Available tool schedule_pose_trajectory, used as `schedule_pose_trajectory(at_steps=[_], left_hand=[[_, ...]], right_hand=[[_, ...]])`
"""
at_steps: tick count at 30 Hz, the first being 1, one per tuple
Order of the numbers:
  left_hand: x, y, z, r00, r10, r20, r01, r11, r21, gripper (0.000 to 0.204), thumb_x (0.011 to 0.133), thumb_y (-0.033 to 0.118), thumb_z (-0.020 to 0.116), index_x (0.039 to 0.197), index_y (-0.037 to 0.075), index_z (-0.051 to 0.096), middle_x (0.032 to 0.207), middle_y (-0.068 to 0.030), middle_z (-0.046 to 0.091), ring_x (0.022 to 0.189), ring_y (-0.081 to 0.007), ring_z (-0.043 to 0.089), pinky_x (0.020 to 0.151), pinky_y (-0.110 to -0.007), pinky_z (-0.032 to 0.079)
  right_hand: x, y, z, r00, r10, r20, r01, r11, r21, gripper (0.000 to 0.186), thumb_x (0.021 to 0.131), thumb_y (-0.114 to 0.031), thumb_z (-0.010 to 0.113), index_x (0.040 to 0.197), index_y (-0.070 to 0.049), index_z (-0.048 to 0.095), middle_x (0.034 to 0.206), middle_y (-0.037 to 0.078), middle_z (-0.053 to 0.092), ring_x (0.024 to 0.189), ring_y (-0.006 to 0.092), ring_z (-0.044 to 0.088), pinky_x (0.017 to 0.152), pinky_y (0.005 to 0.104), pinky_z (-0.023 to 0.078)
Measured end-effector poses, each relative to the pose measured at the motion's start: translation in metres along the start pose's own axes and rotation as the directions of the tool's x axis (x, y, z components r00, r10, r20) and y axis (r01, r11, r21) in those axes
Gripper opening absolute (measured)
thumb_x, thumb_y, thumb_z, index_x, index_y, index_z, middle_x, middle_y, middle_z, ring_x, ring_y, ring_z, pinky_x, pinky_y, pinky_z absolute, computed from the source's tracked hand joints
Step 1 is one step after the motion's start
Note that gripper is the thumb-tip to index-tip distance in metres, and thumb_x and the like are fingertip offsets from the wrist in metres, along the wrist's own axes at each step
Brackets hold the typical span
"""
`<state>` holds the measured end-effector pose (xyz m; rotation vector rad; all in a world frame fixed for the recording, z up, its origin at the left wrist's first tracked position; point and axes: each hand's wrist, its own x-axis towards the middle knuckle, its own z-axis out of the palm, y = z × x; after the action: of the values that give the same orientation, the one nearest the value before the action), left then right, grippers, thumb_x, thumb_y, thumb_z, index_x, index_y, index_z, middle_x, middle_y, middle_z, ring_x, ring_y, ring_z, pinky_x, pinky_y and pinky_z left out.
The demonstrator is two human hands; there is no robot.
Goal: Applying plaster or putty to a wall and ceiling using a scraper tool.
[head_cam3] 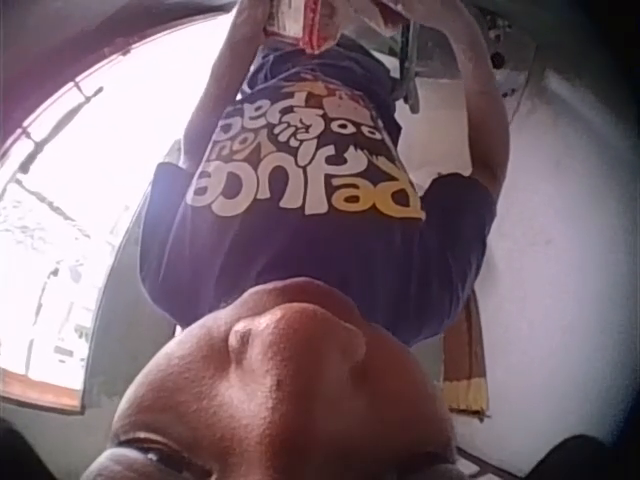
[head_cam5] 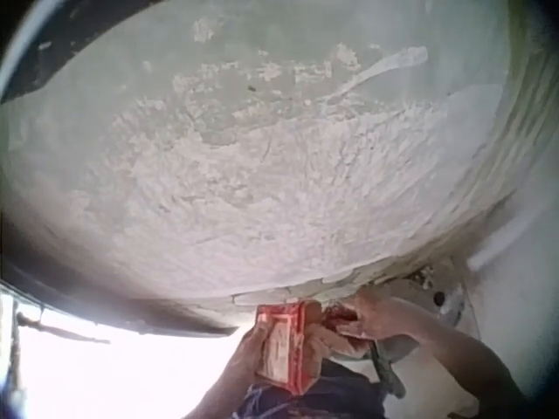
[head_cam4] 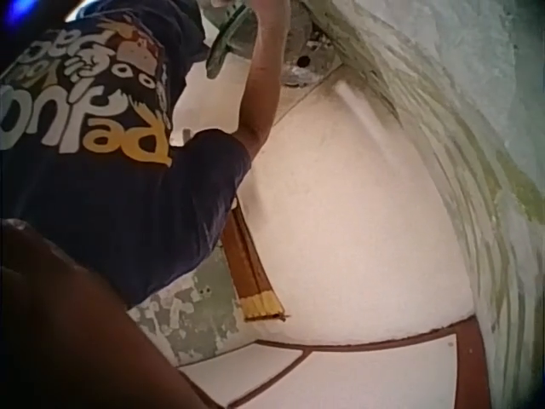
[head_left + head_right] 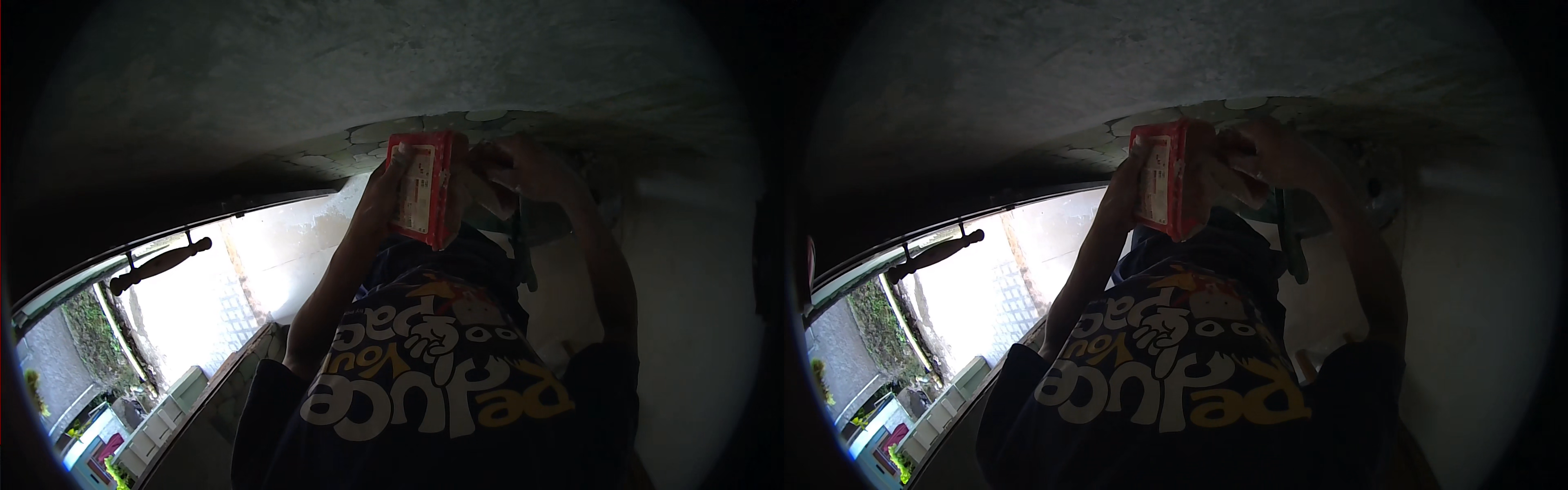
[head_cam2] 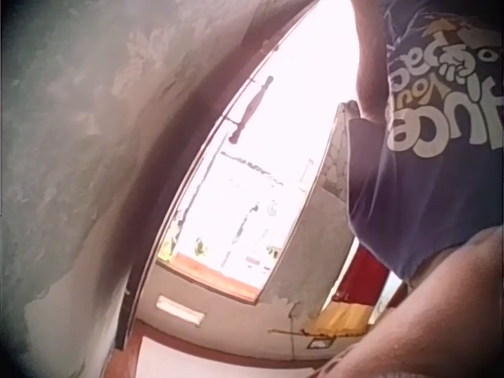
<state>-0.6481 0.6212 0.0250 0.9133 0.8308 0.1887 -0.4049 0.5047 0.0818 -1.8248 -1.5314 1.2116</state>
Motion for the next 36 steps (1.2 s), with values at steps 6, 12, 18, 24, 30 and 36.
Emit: schedule_pose_trajectory(at_steps=[6, 12, 18, 24, 30, 36], left_hand=[[0.011, -0.013, 0.006, 0.998, -0.051, -0.045, 0.05, 0.999, -0.014, 0.077, 0.094, 0.072, 0.045, 0.118, 0.0, 0.058, 0.091, -0.0109, 0.067, 0.074, -0.0156, 0.069, 0.064, -0.029, 0.058], [0.011, 0.004, 0.001, 0.977, -0.016, 0.212, 0.109, 0.893, -0.437, 0.083, 0.095, 0.073, 0.036, 0.142, 0.005, 0.046, 0.128, -0.0156, 0.06, 0.113, -0.0264, 0.064, 0.092, -0.04, 0.057], [0.02, -0.014, -0.007, 0.946, 0.055, 0.318, 0.186, 0.711, -0.678, 0.077, 0.097, 0.069, 0.036, 0.144, 0.009, 0.044, 0.135, -0.0151, 0.056, 0.12, -0.032, 0.059, 0.098, -0.05, 0.053], [-0.014, -0.011, -0.03, 0.944, 0.067, 0.322, 0.188, 0.692, -0.697, 0.07, 0.098, 0.064, 0.043, 0.14, 0.008, 0.048, 0.128, -0.0139, 0.06, 0.113, -0.0307, 0.062, 0.093, -0.05, 0.054], [-0.033, -0.001, -0.05, 0.908, 0.203, 0.366, 0.123, 0.707, -0.696, 0.072, 0.098, 0.064, 0.041, 0.143, 0.008, 0.045, 0.131, -0.0132, 0.059, 0.118, -0.0297, 0.06, 0.097, -0.048, 0.052], [-0.039, 0.013, -0.064, 0.908, 0.246, 0.34, -0.016, 0.83, -0.558, 0.08, 0.098, 0.069, 0.033, 0.145, 0.006, 0.043, 0.136, -0.0152, 0.057, 0.119, -0.0287, 0.06, 0.1, -0.044, 0.052]], right_hand=[[0.008, 0.025, 0.002, 0.952, 0.104, 0.289, -0.082, 0.993, -0.088, 0.037, 0.099, -0.021, 0.063, 0.132, -0.005, 0.058, 0.141, 0.015, 0.053, 0.125, 0.0288, 0.057, 0.103, 0.044, 0.048], [-0.003, 0.133, 0.062, 0.662, -0.524, -0.535, 0.73, 0.292, 0.618, 0.037, 0.094, -0.021, 0.065, 0.126, -0.003, 0.061, 0.122, 0.01, 0.062, 0.114, 0.0206, 0.06, 0.096, 0.0407, 0.049], [0.006, 0.136, 0.141, 0.895, -0.264, -0.359, 0.126, -0.624, 0.771, 0.052, 0.098, -0.03, 0.061, 0.145, -0.01, 0.047, 0.14, 0.011, 0.056, 0.13, 0.0243, 0.053, 0.103, 0.0467, 0.05], [-0.007, 0.025, 0.117, 0.825, 0.103, -0.556, 0.548, -0.385, 0.743, 0.037, 0.097, -0.017, 0.06, 0.132, -0.007, 0.052, 0.125, 0.009, 0.059, 0.117, 0.0232, 0.06, 0.09, 0.0413, 0.056], [-0.023, -0.055, 0.085, 0.759, 0.212, -0.616, 0.625, 0.027, 0.78, 0.024, 0.088, -0.006, 0.067, 0.112, -0.003, 0.067, 0.1, 0.006, 0.068, 0.092, 0.0183, 0.068, 0.079, 0.0333, 0.056], [-0.041, -0.144, 0.101, 0.857, 0.253, -0.449, 0.014, 0.859, 0.512, 0.023, 0.089, -0.005, 0.067, 0.111, 0.004, 0.068, 0.089, 0.011, 0.073, 0.084, 0.0168, 0.07, 0.073, 0.0327, 0.055]])
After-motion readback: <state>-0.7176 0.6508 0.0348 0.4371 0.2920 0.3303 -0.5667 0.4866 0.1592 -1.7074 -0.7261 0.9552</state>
